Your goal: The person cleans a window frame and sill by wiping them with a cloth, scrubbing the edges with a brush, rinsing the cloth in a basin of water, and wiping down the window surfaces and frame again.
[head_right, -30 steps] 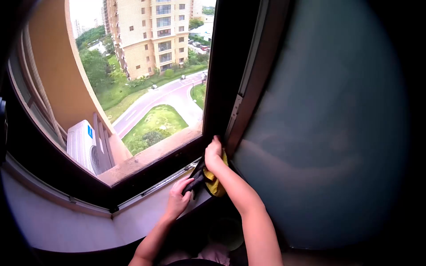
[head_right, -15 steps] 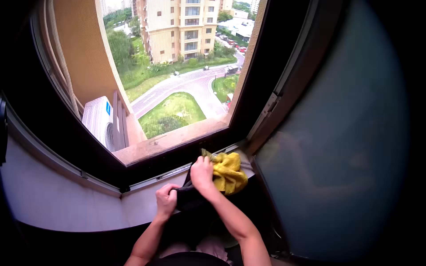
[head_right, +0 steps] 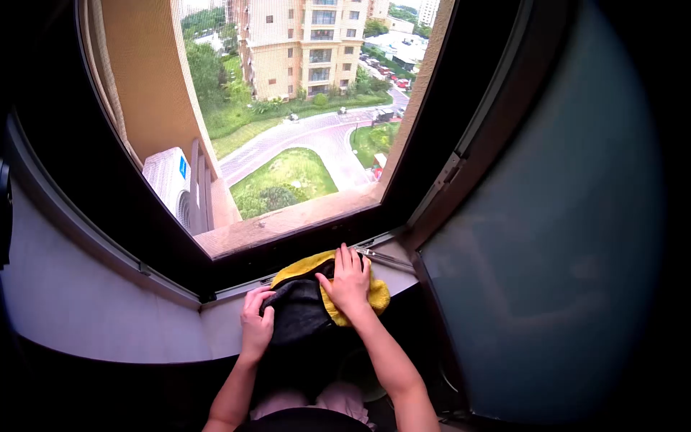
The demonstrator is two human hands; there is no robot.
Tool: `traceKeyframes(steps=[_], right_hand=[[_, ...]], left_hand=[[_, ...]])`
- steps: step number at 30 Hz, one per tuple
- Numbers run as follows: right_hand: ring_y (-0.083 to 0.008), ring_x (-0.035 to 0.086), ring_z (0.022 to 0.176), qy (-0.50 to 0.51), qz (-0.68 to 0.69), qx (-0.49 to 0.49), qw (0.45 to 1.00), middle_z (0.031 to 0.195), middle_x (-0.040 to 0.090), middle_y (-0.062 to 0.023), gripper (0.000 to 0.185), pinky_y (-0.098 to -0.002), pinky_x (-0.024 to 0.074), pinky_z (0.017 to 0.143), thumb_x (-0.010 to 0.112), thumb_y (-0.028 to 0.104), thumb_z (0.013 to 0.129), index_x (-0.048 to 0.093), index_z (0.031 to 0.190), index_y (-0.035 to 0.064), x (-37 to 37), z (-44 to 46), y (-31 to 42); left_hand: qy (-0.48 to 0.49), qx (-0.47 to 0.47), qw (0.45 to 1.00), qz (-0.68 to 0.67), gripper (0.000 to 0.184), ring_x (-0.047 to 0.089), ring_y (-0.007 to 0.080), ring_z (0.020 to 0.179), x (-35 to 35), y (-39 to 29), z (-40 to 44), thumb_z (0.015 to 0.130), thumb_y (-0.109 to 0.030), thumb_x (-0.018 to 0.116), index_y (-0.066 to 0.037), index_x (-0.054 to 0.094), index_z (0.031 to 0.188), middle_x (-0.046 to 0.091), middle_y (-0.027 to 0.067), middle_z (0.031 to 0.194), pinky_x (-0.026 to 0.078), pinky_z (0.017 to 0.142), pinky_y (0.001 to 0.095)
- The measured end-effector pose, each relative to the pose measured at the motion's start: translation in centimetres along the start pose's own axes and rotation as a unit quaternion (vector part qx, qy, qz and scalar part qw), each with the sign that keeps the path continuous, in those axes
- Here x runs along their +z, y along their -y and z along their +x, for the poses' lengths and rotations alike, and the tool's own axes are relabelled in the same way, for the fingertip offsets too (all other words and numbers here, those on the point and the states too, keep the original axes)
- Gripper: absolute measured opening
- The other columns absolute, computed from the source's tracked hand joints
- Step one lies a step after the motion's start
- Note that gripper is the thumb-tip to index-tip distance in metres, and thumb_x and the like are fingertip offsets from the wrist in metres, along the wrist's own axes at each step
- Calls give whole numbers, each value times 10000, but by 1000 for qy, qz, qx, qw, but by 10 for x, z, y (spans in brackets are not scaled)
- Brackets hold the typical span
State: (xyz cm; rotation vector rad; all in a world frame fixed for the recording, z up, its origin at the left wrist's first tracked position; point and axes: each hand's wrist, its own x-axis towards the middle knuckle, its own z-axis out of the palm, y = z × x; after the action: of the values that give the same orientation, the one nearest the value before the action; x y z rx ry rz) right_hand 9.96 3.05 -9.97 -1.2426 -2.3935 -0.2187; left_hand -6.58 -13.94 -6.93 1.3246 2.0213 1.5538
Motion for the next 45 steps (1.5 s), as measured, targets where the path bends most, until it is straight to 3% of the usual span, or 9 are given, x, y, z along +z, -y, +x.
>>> traceKeyframes(steps=[6, 10, 17, 21, 26, 32, 38, 42, 45], right_hand=[[-292, 552, 1015, 19, 147, 18, 989, 1007, 580, -107, 225, -426, 438, 886, 720, 167, 826, 715, 1020, 52, -15, -10, -12], [-295, 558, 1029, -97, 85, 101, 987, 1055, 601, -105, 235, -438, 447, 904, 697, 123, 830, 704, 1056, 58, -38, 23, -42], [-248, 558, 1145, -72, 17, 83, 994, 1194, 635, -79, 376, -407, 427, 974, 622, 141, 881, 661, 1240, 36, 6, 0, -29], [-240, 562, 1127, -95, -66, 39, 992, 1142, 658, -59, 350, -391, 434, 952, 605, 133, 869, 687, 1199, 45, 3, 4, -37], [-251, 569, 1033, -83, 19, 167, 982, 1068, 645, -68, 315, -396, 448, 908, 555, 109, 883, 686, 1160, 38, 10, 21, -28], [-289, 585, 956, -27, 80, 85, 993, 955, 594, -103, 196, -407, 478, 834, 642, 71, 839, 681, 1027, 27, -19, -18, -21], [-335, 608, 961, -164, 194, 141, 957, 1002, 599, -132, 137, -421, 517, 834, 632, 21, 877, 684, 1004, 23, -16, 50, -53], [-299, 534, 1143, -116, 23, 164, 979, 1268, 617, -104, 350, -425, 442, 983, 641, 173, 896, 678, 1231, 81, 8, 31, -23], [-309, 536, 1102, -76, 66, 148, 984, 1208, 616, -106, 371, -418, 456, 953, 645, 98, 846, 691, 1214, 81, 2, 14, -25]], left_hand=[[47, 23, 998, -29, 232, 637, 321, 1022, -9, -3, -9, 768, 30, 557, 2, 692, 954, 688, 133, 1061, 494, 949, 396], [119, 82, 989, -27, 296, 609, 341, 1078, 19, -22, 3, 782, 5, 585, -16, 689, 1058, 653, 147, 1174, 492, 962, 410], [140, 143, 971, 128, 415, 527, 320, 1192, 77, -8, 6, 774, -73, 644, -35, 661, 1188, 601, 121, 1289, 423, 1021, 436], [141, 153, 966, 153, 461, 517, 310, 1220, 88, -9, 11, 763, -69, 639, -29, 649, 1223, 596, 122, 1316, 416, 1021, 428], [131, 189, 947, 225, 605, 449, 321, 1332, 99, -13, 24, 742, -68, 624, -50, 597, 1346, 531, 131, 1434, 356, 1083, 439], [122, 193, 953, 201, 731, 474, 299, 1305, 110, -21, 41, 703, -85, 635, -103, 534, 1427, 527, 119, 1441, 365, 1053, 419], [201, 261, 931, 157, 666, 560, 246, 1162, 111, -20, 47, 707, -77, 641, -80, 570, 1368, 621, 69, 1308, 420, 964, 394], [169, 230, 950, 124, 477, 596, 258, 1101, 116, -11, 45, 686, -29, 616, -70, 665, 1159, 681, 64, 1168, 431, 943, 387], [141, 243, 956, 86, 326, 622, 234, 1032, 115, -9, 44, 698, -42, 624, -78, 692, 1015, 704, 44, 1067, 442, 894, 369]])
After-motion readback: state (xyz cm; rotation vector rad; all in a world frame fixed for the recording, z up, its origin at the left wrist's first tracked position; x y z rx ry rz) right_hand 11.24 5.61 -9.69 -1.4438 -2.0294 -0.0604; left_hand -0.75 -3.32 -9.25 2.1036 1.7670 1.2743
